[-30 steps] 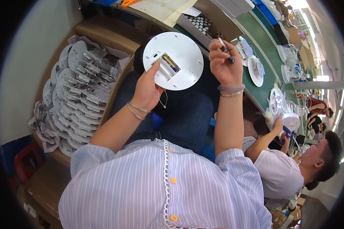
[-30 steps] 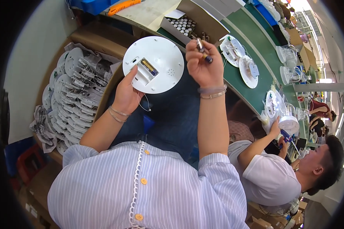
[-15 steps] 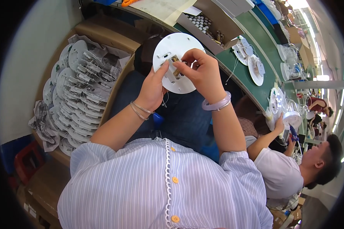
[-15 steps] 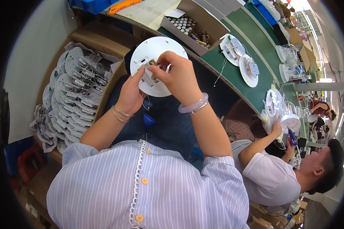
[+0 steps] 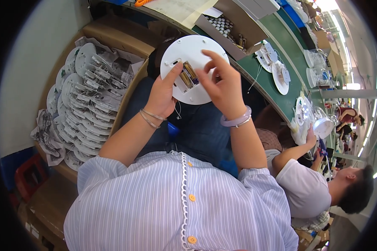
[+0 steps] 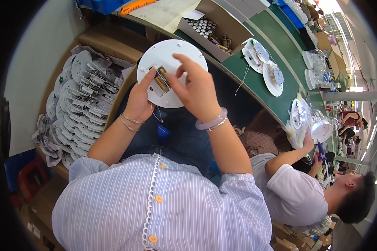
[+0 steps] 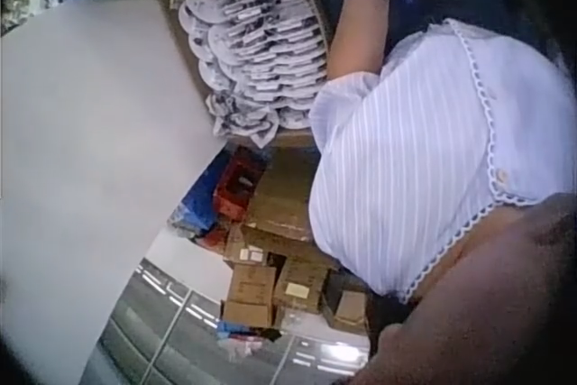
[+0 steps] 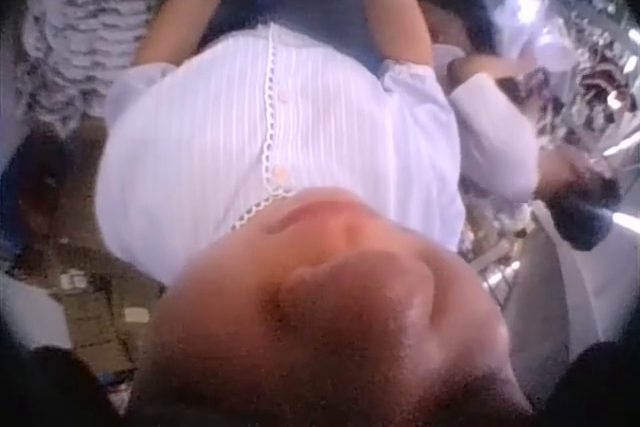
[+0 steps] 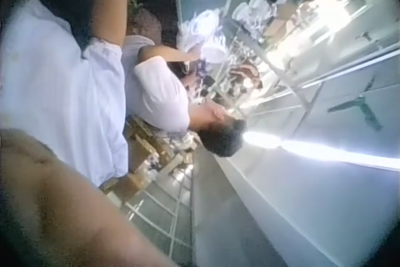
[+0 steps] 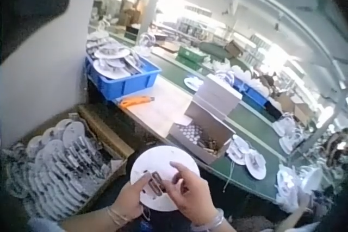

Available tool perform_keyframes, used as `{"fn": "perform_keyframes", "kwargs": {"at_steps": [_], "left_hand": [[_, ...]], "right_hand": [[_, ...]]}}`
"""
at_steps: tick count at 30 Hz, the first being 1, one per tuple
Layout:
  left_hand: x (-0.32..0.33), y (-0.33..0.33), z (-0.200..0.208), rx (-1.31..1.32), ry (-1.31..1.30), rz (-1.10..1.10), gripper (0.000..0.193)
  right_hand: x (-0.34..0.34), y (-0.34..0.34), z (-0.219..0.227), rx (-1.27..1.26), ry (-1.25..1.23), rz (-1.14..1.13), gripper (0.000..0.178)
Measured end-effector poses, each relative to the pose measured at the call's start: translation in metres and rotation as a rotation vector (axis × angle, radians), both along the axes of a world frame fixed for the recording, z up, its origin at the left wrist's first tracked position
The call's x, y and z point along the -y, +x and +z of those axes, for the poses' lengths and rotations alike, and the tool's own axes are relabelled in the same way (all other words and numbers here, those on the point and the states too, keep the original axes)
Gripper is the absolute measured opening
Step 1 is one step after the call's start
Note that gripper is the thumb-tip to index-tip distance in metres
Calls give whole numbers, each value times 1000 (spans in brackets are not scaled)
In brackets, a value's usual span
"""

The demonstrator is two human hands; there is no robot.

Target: The person is inserting batteries into circular light fixture components on a factory assembly line.

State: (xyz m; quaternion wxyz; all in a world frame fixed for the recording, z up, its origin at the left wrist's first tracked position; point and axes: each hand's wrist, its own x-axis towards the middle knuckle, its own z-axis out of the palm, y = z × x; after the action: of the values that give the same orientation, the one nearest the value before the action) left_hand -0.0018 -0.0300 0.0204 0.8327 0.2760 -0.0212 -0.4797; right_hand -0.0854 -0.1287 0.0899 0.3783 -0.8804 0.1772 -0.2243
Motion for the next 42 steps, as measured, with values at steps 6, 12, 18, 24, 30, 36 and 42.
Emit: {"fn": "perform_keyframes", "kwargs": {"at_steps": [6,12,18,24,30,36,42], "left_hand": [[2,2,1,27,-28,79,34],[2,2,-5,77,-18,108,32],[-1,1,6,-48,-54,40,29],[2,-1,-2,110,-22,117,30],[-2,0,-3,103,-27,145,28],[-3,2,-5,315,14,148,29],[-5,-5,12,170,-58,70,39]], "right_hand": [[14,-11,-5,231,174,-118,28],[12,-18,2,278,488,-134,35],[9,-15,3,329,616,23,40],[-2,-4,-9,228,-48,-16,27],[3,-17,-9,107,-683,64,31],[-4,-22,5,-2,-589,-33,28],[-7,-19,9,60,-472,-19,30]]}}
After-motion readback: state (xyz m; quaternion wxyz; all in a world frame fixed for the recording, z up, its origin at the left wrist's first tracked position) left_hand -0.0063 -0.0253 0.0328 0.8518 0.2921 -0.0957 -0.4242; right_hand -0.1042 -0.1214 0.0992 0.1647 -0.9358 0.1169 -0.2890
